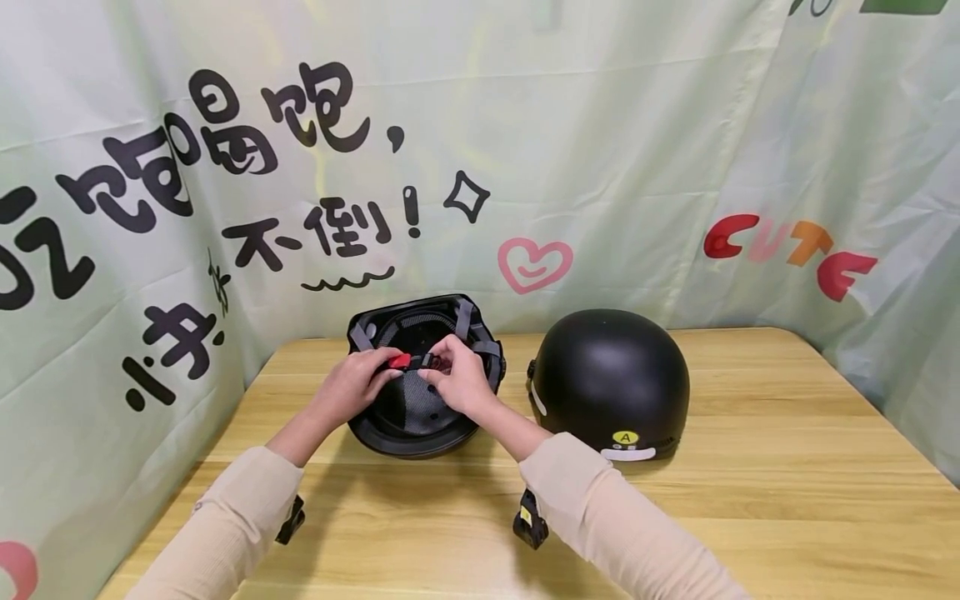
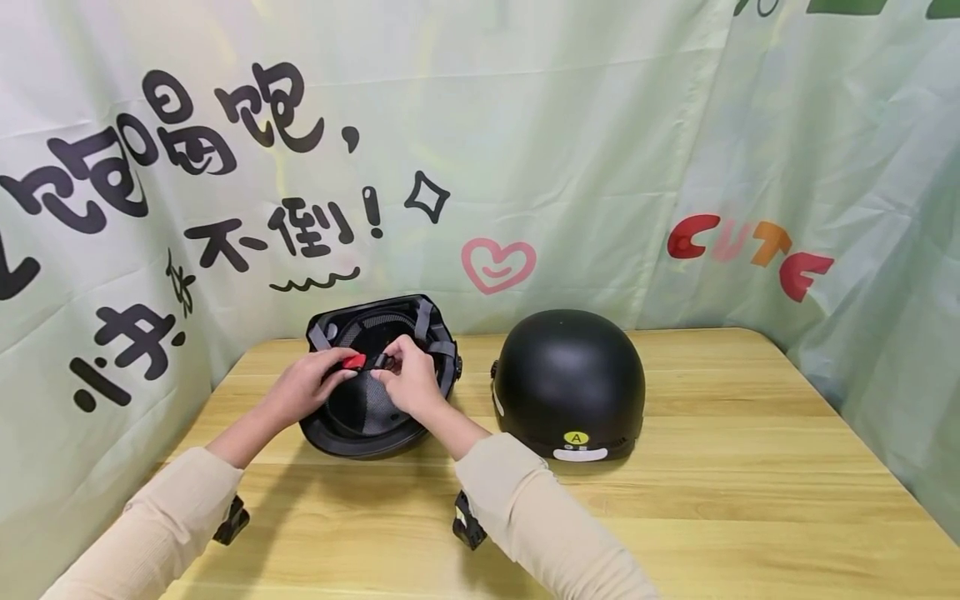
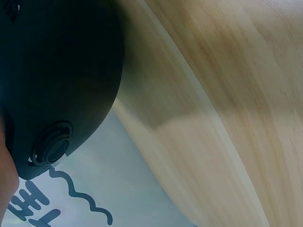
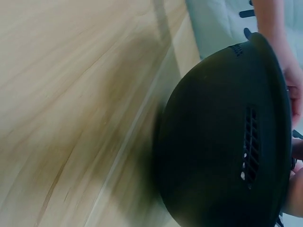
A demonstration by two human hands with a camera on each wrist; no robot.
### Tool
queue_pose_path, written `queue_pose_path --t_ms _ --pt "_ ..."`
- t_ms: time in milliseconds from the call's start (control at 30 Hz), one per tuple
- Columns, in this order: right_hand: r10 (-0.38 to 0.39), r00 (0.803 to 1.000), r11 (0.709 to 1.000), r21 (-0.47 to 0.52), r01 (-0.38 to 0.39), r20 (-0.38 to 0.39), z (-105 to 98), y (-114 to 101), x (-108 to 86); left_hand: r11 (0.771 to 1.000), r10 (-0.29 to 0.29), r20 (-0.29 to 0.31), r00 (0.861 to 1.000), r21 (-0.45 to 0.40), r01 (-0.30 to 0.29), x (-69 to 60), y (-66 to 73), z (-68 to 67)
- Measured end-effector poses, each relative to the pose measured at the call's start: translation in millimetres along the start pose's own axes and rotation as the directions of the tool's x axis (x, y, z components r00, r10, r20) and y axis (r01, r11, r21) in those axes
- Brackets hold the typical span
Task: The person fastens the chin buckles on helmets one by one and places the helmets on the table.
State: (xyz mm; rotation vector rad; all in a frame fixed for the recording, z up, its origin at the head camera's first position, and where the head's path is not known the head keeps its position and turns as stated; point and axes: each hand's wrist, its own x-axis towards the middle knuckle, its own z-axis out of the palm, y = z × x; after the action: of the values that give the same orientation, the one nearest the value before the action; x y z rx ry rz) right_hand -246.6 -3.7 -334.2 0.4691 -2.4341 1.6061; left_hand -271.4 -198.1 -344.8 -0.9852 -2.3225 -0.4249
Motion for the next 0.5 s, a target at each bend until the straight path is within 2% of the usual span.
queue_pose_path --t_ms 133,233,400,500 --pt "-0.043 0.999 0.998 -0.054 0.043 0.004 1.2 2.3 -0.7 1.0 0.015 -0.011 1.0 0.008 -0.015 -0.3 0.6 -0.5" --pt "-0.055 0.999 0.997 -0.057 0.055 0.0 2.1 2.8 -0.9 0.999 0.039 -0.026 0.999 0.023 -0.038 -0.9 0.7 -0.1" --pt "-0.045 0.999 0.996 -0.081 0.047 0.023 0.8 4.1 -0.4 0.995 0.089 -0.036 0.995 0.048 -0.087 -2.2 1.1 0.4" --pt "-0.041 0.999 0.993 -0.111 0.044 0.031 -0.7 5.9 0.7 0.994 0.096 -0.031 0.995 0.056 -0.094 -2.5 1.2 1.0"
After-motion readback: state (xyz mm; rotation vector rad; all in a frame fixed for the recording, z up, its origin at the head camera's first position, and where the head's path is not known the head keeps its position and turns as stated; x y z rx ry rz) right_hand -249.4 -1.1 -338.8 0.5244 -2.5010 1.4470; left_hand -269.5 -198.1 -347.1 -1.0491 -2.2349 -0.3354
